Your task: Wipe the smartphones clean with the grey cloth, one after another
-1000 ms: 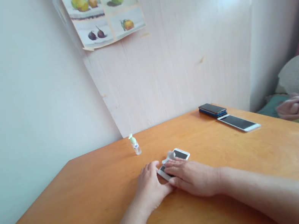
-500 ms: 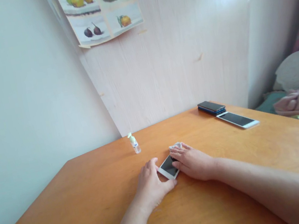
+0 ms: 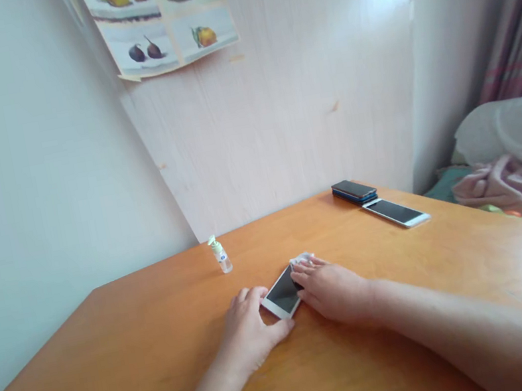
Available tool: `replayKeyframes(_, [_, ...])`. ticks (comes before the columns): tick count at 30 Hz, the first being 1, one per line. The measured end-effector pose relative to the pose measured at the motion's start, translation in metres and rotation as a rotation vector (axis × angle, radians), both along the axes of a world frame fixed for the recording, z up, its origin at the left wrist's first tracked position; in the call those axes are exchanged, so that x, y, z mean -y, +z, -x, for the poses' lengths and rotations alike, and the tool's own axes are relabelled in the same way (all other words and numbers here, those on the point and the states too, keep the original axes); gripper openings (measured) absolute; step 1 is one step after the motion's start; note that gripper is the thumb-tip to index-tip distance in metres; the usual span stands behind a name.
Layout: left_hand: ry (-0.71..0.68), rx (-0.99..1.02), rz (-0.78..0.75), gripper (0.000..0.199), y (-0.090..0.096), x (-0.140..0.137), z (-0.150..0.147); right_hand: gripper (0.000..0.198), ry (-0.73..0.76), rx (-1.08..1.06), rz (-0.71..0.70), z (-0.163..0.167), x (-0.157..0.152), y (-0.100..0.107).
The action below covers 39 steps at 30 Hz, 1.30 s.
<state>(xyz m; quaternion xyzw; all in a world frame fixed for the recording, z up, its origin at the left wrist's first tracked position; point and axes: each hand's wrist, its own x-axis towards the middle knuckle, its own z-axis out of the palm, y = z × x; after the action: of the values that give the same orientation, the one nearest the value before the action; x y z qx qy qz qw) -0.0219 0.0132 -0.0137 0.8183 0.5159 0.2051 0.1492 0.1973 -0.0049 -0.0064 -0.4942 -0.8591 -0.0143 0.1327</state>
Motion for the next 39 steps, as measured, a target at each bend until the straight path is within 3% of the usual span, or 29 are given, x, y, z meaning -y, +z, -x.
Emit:
replayKeyframes(4, [-0.02,0.002,-0.017,0.045,-0.002,-0.003,0.001,0.039,0.253,-0.016,0.003,0.019,0.027,0.009])
replayKeyframes(6, [-0.022,0.006,-0.023,0.045,-0.002,-0.003,0.001,0.036,0.275,-0.01,0.033,0.021,0.03,0.014])
replayKeyframes(12, [-0.025,-0.022,0.001,0.047,0.003,0.0,0.0,0.024,-0.115,0.138,0.027,-0.006,-0.002,0.012])
replayKeyframes(15, [-0.024,-0.019,-0.01,0.048,0.003,-0.001,0.001,0.023,-0.135,0.15,0.01,-0.006,-0.004,0.005])
replayKeyframes(21, [-0.021,0.002,-0.02,0.046,-0.001,-0.003,0.001,0.023,0.235,0.073,-0.009,0.018,0.023,0.006])
replayKeyframes(24, [-0.032,0.002,-0.021,0.043,0.001,-0.003,0.001,0.021,0.276,-0.069,0.062,0.015,0.022,0.011])
replayKeyframes(27, [-0.029,0.01,-0.006,0.045,0.002,-0.002,0.001,0.023,0.237,-0.285,0.09,0.007,0.008,0.009])
replayKeyframes(32, [-0.015,0.017,-0.013,0.051,-0.003,-0.003,0.002,0.019,-0.023,-0.748,0.171,0.001,-0.014,-0.009])
replayKeyframes(34, [-0.017,0.014,-0.023,0.054,-0.006,-0.005,0.003,0.017,-0.114,-0.746,0.156,-0.001,-0.019,-0.013])
replayKeyframes(39, [-0.021,-0.003,-0.018,0.055,-0.004,-0.004,0.002,0.013,-0.234,-0.47,0.018,-0.01,-0.022,-0.008])
